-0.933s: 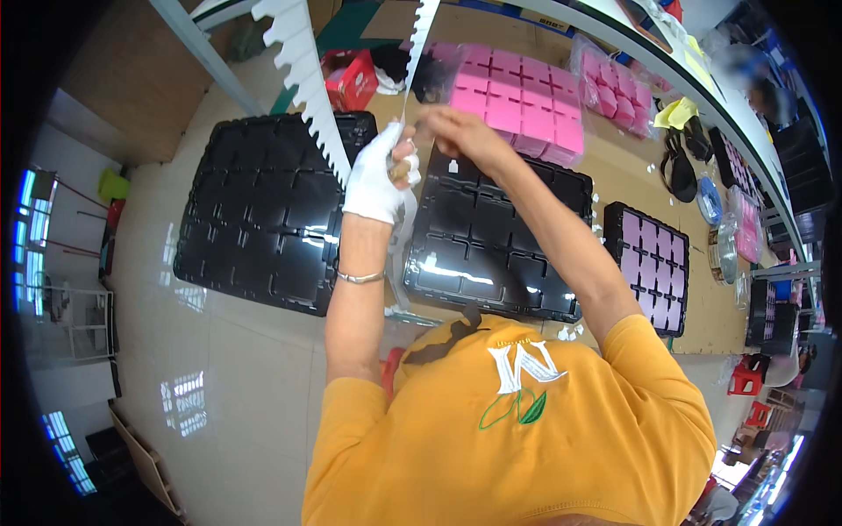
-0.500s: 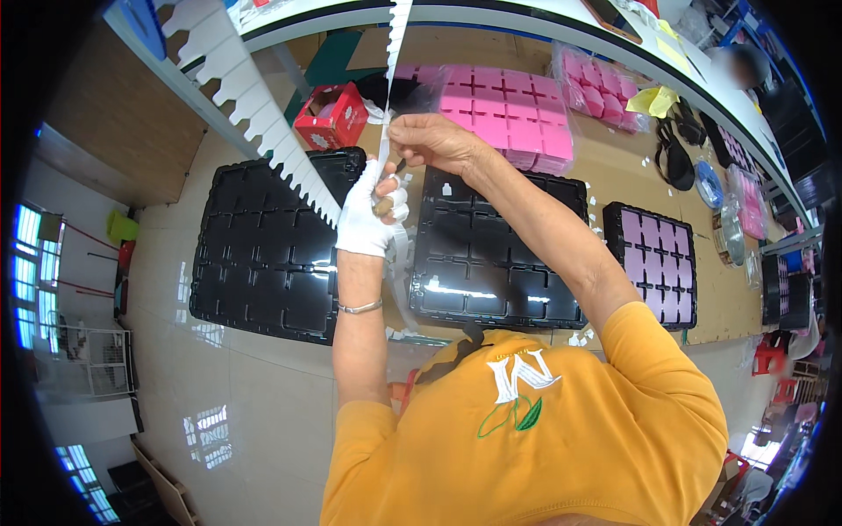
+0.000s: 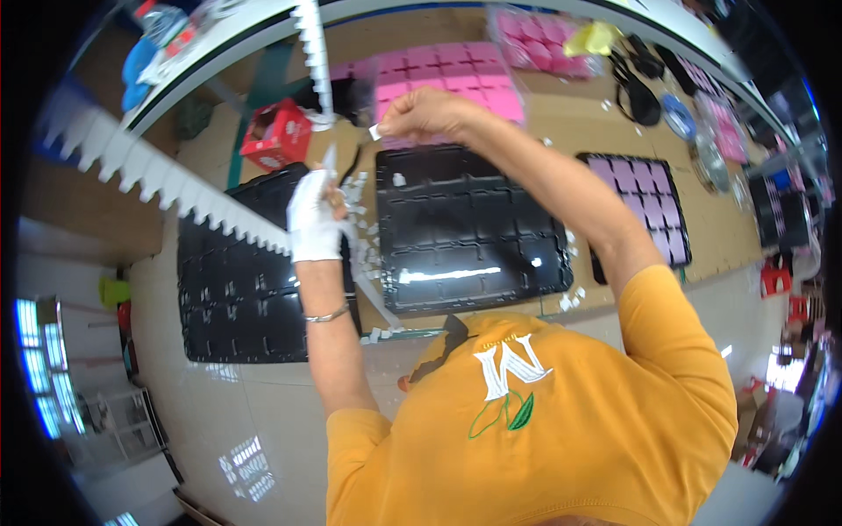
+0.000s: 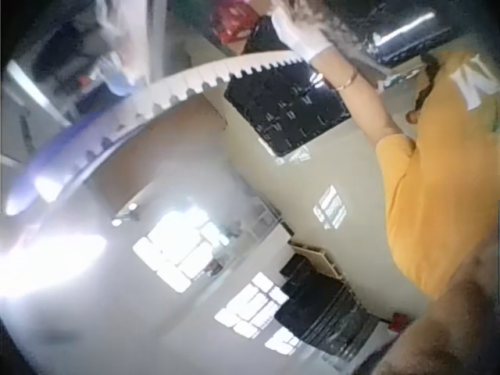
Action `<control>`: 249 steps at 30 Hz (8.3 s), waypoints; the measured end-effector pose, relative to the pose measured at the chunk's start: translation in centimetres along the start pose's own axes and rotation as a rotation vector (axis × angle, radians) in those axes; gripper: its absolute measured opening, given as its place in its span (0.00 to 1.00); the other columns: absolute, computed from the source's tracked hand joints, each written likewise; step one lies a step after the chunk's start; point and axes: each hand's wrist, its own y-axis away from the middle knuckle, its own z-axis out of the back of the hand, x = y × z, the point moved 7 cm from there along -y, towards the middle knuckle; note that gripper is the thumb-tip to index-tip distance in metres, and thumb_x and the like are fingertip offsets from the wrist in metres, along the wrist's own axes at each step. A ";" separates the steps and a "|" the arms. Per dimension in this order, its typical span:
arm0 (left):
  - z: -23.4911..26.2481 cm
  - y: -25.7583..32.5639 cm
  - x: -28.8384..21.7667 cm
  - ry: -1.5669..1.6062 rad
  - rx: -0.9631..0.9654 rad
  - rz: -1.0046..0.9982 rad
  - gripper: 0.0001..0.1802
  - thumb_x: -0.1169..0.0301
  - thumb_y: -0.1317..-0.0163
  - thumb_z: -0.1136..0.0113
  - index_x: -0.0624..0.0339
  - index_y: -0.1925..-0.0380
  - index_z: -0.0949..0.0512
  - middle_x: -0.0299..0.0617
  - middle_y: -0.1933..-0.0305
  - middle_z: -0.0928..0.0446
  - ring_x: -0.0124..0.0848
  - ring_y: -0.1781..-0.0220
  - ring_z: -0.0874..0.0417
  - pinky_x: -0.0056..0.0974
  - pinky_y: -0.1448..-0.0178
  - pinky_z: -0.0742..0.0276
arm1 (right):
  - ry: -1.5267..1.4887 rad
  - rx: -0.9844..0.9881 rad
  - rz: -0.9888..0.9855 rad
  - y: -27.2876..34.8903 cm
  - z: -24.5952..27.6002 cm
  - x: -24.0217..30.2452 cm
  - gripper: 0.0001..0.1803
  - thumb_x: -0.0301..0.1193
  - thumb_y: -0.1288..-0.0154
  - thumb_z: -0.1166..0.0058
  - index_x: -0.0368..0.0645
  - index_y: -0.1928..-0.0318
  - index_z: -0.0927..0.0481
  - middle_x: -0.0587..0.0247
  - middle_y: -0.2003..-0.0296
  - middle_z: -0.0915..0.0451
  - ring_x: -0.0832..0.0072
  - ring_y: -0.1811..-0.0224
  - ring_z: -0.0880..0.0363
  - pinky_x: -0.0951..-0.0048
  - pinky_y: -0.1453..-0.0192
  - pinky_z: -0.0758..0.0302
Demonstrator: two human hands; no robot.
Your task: The person assembles plastic components onto a plastic tray by hand.
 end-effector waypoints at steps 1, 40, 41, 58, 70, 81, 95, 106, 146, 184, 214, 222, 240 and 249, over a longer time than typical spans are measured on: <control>-0.3 0.2 -0.6 -0.031 -0.047 -0.056 0.10 0.67 0.39 0.42 0.60 0.61 0.25 0.35 0.73 0.27 0.24 0.76 0.28 0.29 0.77 0.33 | 0.122 0.035 0.025 1.4 2.0 0.2 0.11 0.35 0.47 0.34 0.42 0.73 0.19 0.72 0.81 0.25 0.86 0.82 0.33 0.83 0.80 0.37; -3.1 2.8 1.6 0.253 0.256 0.293 0.15 0.58 0.31 0.56 0.57 0.65 0.28 0.29 0.82 0.40 0.20 0.87 0.46 0.27 0.85 0.51 | -0.360 0.248 0.143 -3.9 -6.9 2.4 0.16 0.38 0.34 0.48 0.38 0.56 0.23 0.69 0.70 0.23 0.88 0.75 0.30 0.87 0.74 0.34; -3.1 2.7 1.7 0.252 0.252 0.296 0.15 0.58 0.30 0.56 0.57 0.65 0.28 0.29 0.83 0.40 0.20 0.87 0.46 0.27 0.85 0.51 | -0.383 0.242 0.135 -3.9 -6.8 2.6 0.14 0.38 0.34 0.48 0.39 0.60 0.22 0.69 0.72 0.23 0.89 0.75 0.30 0.87 0.74 0.35; -3.2 2.3 0.8 0.264 0.232 0.262 0.16 0.56 0.31 0.54 0.57 0.66 0.27 0.28 0.85 0.40 0.20 0.90 0.46 0.27 0.86 0.52 | -0.457 0.242 0.082 -3.9 -7.1 2.9 0.10 0.34 0.40 0.40 0.43 0.72 0.26 0.73 0.81 0.31 0.88 0.83 0.39 0.86 0.82 0.50; -0.2 0.3 -5.8 -1.456 -0.433 -0.586 0.13 0.61 0.43 0.41 0.59 0.64 0.23 0.44 0.73 0.26 0.37 0.72 0.23 0.42 0.67 0.28 | -0.302 0.000 -0.004 1.2 -1.2 -0.2 0.12 0.35 0.48 0.33 0.42 0.73 0.21 0.74 0.85 0.31 0.89 0.86 0.41 0.85 0.85 0.52; -5.2 10.0 -1.0 -1.622 -0.242 -0.860 0.18 0.71 0.43 0.41 0.65 0.52 0.26 0.53 0.47 0.27 0.47 0.42 0.29 0.44 0.38 0.37 | 0.920 0.322 -0.210 22.2 4.0 -12.2 0.09 0.31 0.59 0.33 0.45 0.78 0.20 0.66 0.77 0.29 0.67 0.70 0.25 0.68 0.66 0.30; -2.1 15.6 6.9 -1.726 -0.101 -0.634 0.16 0.74 0.45 0.40 0.64 0.55 0.25 0.53 0.49 0.27 0.49 0.47 0.27 0.44 0.43 0.32 | 1.277 -0.194 0.059 27.5 3.3 -15.6 0.11 0.29 0.53 0.42 0.41 0.65 0.22 0.59 0.62 0.25 0.61 0.55 0.25 0.60 0.58 0.27; -1.5 15.5 9.5 -2.103 0.094 -0.576 0.22 0.80 0.51 0.48 0.49 0.54 0.22 0.49 0.44 0.30 0.53 0.43 0.33 0.52 0.42 0.35 | 1.545 -0.337 0.098 29.7 -0.9 -16.6 0.20 0.26 0.46 0.51 0.37 0.51 0.24 0.54 0.37 0.39 0.54 0.29 0.52 0.45 0.31 0.50; -2.1 12.7 7.9 -2.060 0.138 -0.542 0.06 0.69 0.51 0.37 0.54 0.71 0.19 0.40 0.67 0.24 0.39 0.64 0.25 0.42 0.61 0.26 | 0.913 -0.241 -0.111 27.5 2.9 -16.7 0.08 0.21 0.48 0.48 0.43 0.67 0.18 0.59 0.70 0.27 0.63 0.63 0.27 0.65 0.57 0.30; -1.5 12.3 8.9 -2.014 0.281 -0.630 0.05 0.69 0.54 0.36 0.49 0.74 0.20 0.38 0.48 0.26 0.41 0.44 0.28 0.53 0.39 0.36 | 1.042 -0.437 -0.059 27.8 2.3 -15.7 0.14 0.28 0.51 0.40 0.42 0.60 0.20 0.57 0.67 0.26 0.58 0.61 0.24 0.61 0.55 0.26; -1.4 11.9 9.9 -2.084 0.195 -0.474 0.08 0.72 0.51 0.38 0.55 0.69 0.21 0.41 0.42 0.29 0.41 0.39 0.31 0.51 0.34 0.42 | 1.084 -0.170 0.168 26.5 2.6 -15.9 0.05 0.24 0.50 0.47 0.41 0.69 0.24 0.58 0.70 0.28 0.61 0.64 0.25 0.61 0.57 0.30; -2.3 11.8 9.5 -2.121 0.201 -0.492 0.08 0.72 0.50 0.39 0.55 0.68 0.22 0.40 0.44 0.28 0.42 0.41 0.29 0.52 0.38 0.38 | 1.114 -0.129 0.298 26.5 2.3 -16.0 0.02 0.23 0.51 0.50 0.38 0.74 0.26 0.56 0.70 0.27 0.59 0.63 0.25 0.62 0.60 0.28; -0.8 11.5 9.5 -2.025 0.291 -0.637 0.13 0.73 0.49 0.41 0.54 0.61 0.21 0.40 0.41 0.30 0.41 0.40 0.31 0.50 0.37 0.38 | 1.315 -0.563 0.253 29.4 0.3 -16.0 0.06 0.21 0.52 0.50 0.43 0.70 0.27 0.61 0.71 0.31 0.63 0.66 0.29 0.63 0.63 0.32; -0.6 11.2 8.3 -1.882 0.216 -0.520 0.15 0.75 0.50 0.41 0.57 0.59 0.22 0.42 0.43 0.29 0.43 0.43 0.29 0.45 0.41 0.34 | 0.702 -1.101 -0.115 30.1 13.2 -21.8 0.04 0.27 0.41 0.47 0.40 0.69 0.25 0.57 0.75 0.22 0.62 0.75 0.22 0.66 0.67 0.26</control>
